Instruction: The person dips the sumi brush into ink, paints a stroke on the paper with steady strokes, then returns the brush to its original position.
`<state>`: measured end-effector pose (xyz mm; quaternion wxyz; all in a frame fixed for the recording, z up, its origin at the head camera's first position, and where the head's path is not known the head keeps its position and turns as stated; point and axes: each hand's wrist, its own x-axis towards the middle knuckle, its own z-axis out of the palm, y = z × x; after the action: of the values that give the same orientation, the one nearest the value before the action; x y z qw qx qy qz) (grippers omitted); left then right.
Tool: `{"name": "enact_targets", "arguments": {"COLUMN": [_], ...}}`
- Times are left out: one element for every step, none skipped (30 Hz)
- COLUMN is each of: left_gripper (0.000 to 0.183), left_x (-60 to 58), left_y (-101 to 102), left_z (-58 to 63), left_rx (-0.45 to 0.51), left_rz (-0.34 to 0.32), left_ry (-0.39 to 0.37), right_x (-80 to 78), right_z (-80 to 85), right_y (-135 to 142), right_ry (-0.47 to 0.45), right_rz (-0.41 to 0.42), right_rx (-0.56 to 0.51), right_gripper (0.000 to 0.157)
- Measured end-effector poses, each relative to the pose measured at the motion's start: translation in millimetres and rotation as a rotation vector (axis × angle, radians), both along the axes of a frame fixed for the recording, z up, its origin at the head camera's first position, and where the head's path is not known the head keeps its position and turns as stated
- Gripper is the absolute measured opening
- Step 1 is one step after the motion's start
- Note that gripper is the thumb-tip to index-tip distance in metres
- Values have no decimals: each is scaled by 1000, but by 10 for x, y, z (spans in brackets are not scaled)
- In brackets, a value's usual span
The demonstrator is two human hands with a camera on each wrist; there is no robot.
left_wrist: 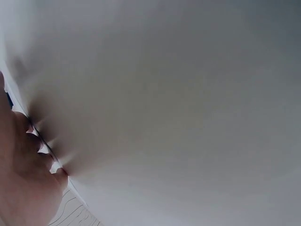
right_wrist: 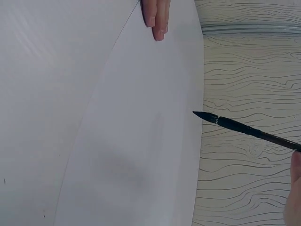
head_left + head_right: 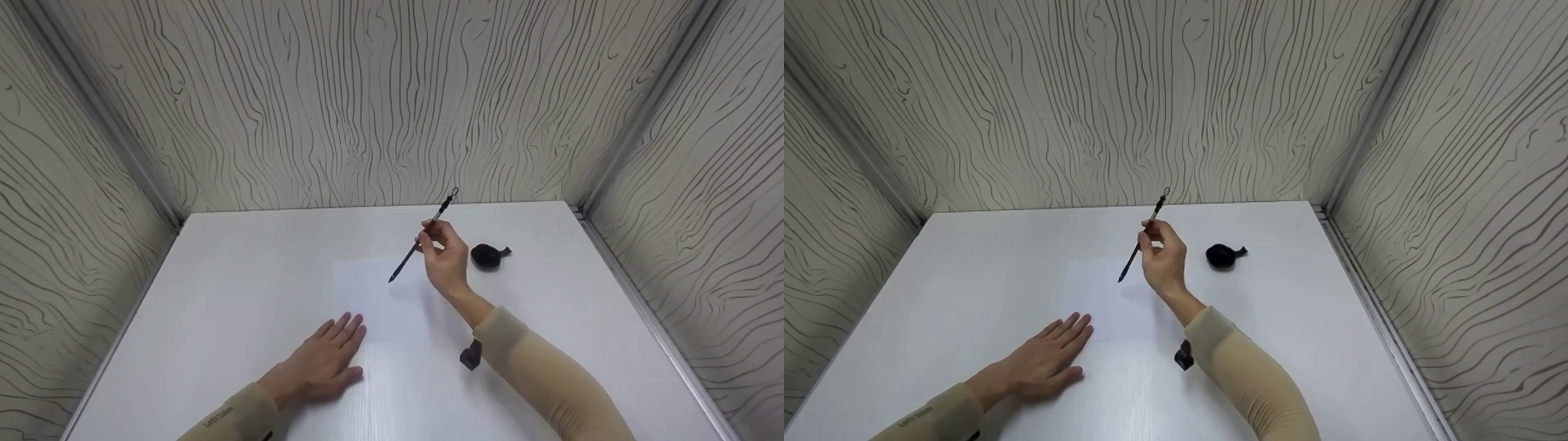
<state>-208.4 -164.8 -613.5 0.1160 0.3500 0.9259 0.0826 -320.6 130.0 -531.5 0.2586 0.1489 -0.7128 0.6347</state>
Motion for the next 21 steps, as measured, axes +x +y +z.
{"name": "enact_targets", "arguments": {"left_gripper": [88, 88, 88, 89, 89, 89, 89, 89, 88, 88, 88, 88, 88, 88, 88, 89, 89, 90, 90, 91, 91], "left_x": [0, 1, 1, 1, 1, 2, 4, 4, 4, 3, 1, -1, -4, -7, -8, -10, -12, -14, -15, -15, -16], "left_y": [0, 1, 2, 5, 7, 10, 12, 10, 8, 7, 5, 5, 5, 4, 7, 11, 14, 18, 20, 23, 26], "left_z": [2, 6, 7, 11, 17, 22, 26, 29, 33, 40, 43, 46, 48, 48, 47, 43, 38, 31, 25, 20, 17], "left_rx": [0, -2, -2, -4, -4, -6, -8, -6, -4, -2, 0, 0, 0, -1, -6, -11, -16, -21, -23, -24, -24], "left_rz": [1, 3, 4, 6, 6, 7, 7, 2, -2, -7, -12, -14, -15, -16, -12, -8, -2, 4, 9, 14, 19], "left_ry": [1, -1, 0, 0, 0, 2, 3, 5, 5, 4, 4, 1, -2, -5, -7, -10, -13, -18, -21, -24, -29], "right_x": [-2, 0, 1, 1, 4, 6, 10, 11, 9, 8, 7, 7, 8, 8, 12, 15, 19, 22, 26, 30, 34], "right_z": [-8, -13, -19, -25, -30, -34, -39, -44, -50, -57, -62, -69, -74, -81, -87, -95, -101, -109, -114, -122, -130], "right_y": [-16, -31, -47, -63, -78, -95, -112, -129, -148, -165, -183, -201, -220, -239, -258, -274, -292, -308, -323, -335, -347], "right_ry": [0, -4, -9, -13, -18, -24, -28, -30, -30, -31, -32, -33, -33, -37, -40, -45, -50, -56, -62, -69, -74], "right_rz": [4, 9, 12, 18, 23, 26, 28, 32, 36, 40, 40, 42, 42, 42, 42, 40, 38, 39, 38, 40, 43], "right_rx": [0, 0, 1, -1, -2, -2, 1, -1, -3, -4, -3, -3, -2, -5, -4, 1, 5, 5, 7, 7, 6], "right_gripper": [17, 17, 18, 18, 18, 18, 18, 18, 18, 17, 17, 17, 17, 17, 16, 16, 16, 16, 16, 16, 17]}}
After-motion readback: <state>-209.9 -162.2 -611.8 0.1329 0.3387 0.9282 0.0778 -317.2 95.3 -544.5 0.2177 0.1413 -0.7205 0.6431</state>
